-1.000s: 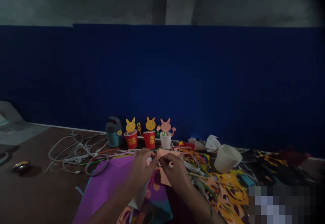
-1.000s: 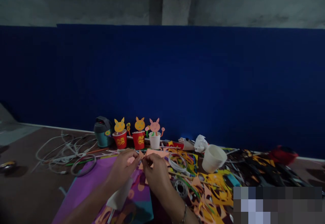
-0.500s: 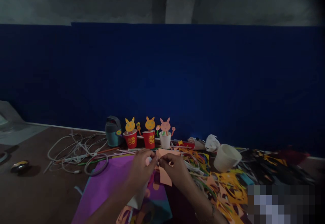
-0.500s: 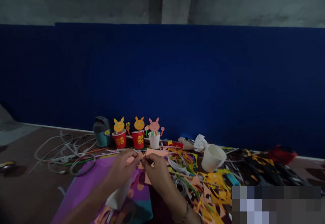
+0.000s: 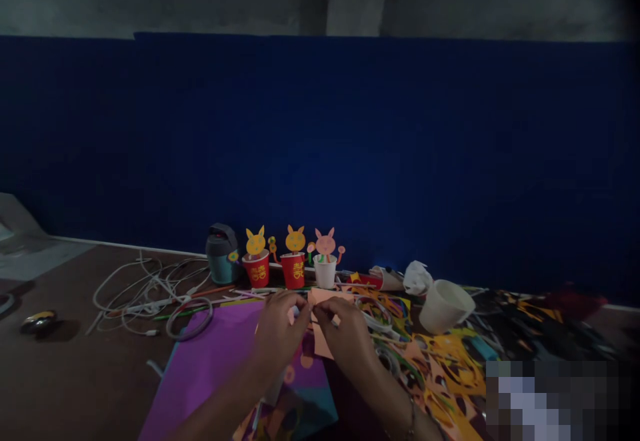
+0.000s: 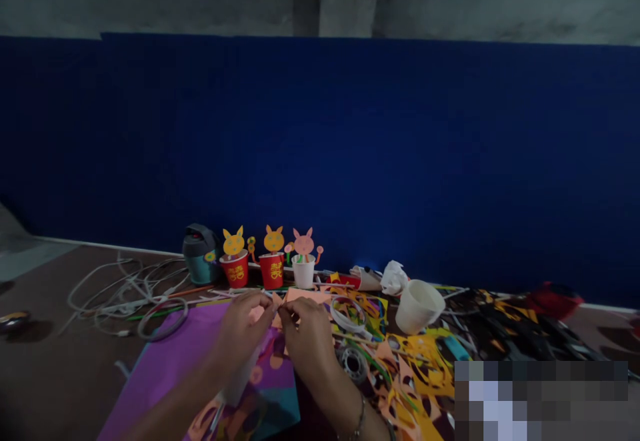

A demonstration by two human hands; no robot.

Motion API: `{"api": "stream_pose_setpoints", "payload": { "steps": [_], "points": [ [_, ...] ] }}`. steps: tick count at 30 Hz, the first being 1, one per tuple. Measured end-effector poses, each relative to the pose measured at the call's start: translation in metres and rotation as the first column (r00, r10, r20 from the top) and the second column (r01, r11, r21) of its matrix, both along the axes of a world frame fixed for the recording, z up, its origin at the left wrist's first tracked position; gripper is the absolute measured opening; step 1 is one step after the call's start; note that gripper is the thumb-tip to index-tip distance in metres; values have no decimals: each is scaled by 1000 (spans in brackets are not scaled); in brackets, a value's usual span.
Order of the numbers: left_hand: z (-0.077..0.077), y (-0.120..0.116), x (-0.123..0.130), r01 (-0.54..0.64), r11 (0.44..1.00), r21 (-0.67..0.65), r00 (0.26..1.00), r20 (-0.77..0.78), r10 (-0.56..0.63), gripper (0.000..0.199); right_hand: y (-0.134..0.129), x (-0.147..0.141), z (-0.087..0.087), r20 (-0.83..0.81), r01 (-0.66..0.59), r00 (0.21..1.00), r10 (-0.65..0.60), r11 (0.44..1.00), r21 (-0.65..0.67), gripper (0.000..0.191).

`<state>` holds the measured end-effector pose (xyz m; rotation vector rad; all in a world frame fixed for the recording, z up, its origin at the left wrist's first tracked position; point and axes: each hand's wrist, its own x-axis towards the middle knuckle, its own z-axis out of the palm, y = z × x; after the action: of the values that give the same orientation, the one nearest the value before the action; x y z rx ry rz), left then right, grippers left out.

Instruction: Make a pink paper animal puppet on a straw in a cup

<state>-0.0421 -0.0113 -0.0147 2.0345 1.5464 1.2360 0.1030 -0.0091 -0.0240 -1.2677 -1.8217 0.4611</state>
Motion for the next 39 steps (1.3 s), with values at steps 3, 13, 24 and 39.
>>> {"api": "stream_pose_setpoints", "payload": {
  "steps": [3, 13, 24, 39],
  "points": [
    [-1, -3, 1, 4, 998, 64, 996, -85, 2, 19, 1, 1, -1, -21, -33, 999, 32, 999, -17, 22],
    [-7, -5, 5, -10, 991, 130, 981, -189, 34, 20, 3, -2, -10, 49, -13, 999, 10, 998, 58, 21],
    [-3, -5, 4, 59, 992, 110, 986, -165, -40, 14, 5, 3, -5, -48, -41, 998, 40, 999, -23, 21],
    [-5, 5, -1, 72, 995, -76, 983, 175, -57, 18, 6, 11, 8, -106, -109, 989, 100, 991, -80, 21]
  ]
}}
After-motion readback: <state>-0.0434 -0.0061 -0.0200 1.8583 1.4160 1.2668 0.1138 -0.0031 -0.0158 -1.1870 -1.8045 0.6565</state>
